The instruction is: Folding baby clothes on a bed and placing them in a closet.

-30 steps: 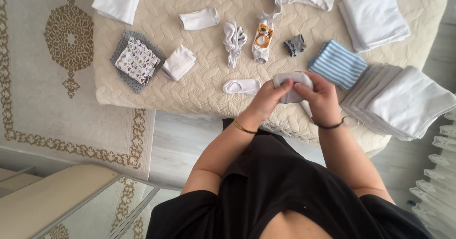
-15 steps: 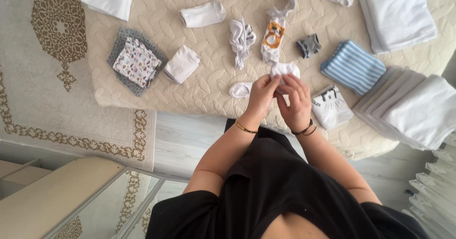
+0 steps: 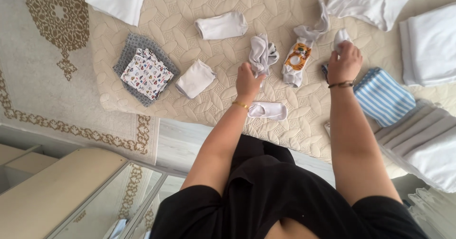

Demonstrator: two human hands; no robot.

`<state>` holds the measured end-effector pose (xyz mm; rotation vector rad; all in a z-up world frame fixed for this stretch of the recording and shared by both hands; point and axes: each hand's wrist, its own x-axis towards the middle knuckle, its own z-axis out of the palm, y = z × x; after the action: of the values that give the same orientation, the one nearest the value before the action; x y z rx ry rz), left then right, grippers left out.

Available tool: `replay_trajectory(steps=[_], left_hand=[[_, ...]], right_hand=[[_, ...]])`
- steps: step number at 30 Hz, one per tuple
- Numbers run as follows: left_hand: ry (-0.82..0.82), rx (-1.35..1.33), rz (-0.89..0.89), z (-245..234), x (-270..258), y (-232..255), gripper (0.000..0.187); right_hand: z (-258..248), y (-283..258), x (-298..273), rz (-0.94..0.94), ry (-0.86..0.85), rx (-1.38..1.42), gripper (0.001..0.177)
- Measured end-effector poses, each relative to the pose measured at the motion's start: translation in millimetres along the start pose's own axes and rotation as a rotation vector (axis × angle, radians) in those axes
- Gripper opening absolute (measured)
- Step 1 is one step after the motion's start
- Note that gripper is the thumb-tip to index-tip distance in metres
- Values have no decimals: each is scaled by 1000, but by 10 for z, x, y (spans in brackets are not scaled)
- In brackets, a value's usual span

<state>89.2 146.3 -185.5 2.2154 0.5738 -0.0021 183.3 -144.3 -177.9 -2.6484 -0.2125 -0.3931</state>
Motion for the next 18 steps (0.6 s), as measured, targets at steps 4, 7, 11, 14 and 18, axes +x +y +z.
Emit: replay_trajectory(steps=[4, 7, 11, 14, 18], left_hand=[[49, 52, -64, 88, 183, -141, 26], [110, -24, -20, -18, 258, -85, 18], [154, -140, 324, -591, 122, 385, 28], [66, -51, 632, -1011, -74, 838, 29], [44, 54, 784, -1364, -366, 1152, 29]], right_hand=[[142, -159, -37, -60, -56, -87, 32], [182, -438, -219, 204, -184, 107, 29], [379, -677, -577, 768, -501, 1168, 34], [-414, -1445, -34, 929, -582, 1694, 47], [-943, -1424, 121, 837, -547, 1947, 60]])
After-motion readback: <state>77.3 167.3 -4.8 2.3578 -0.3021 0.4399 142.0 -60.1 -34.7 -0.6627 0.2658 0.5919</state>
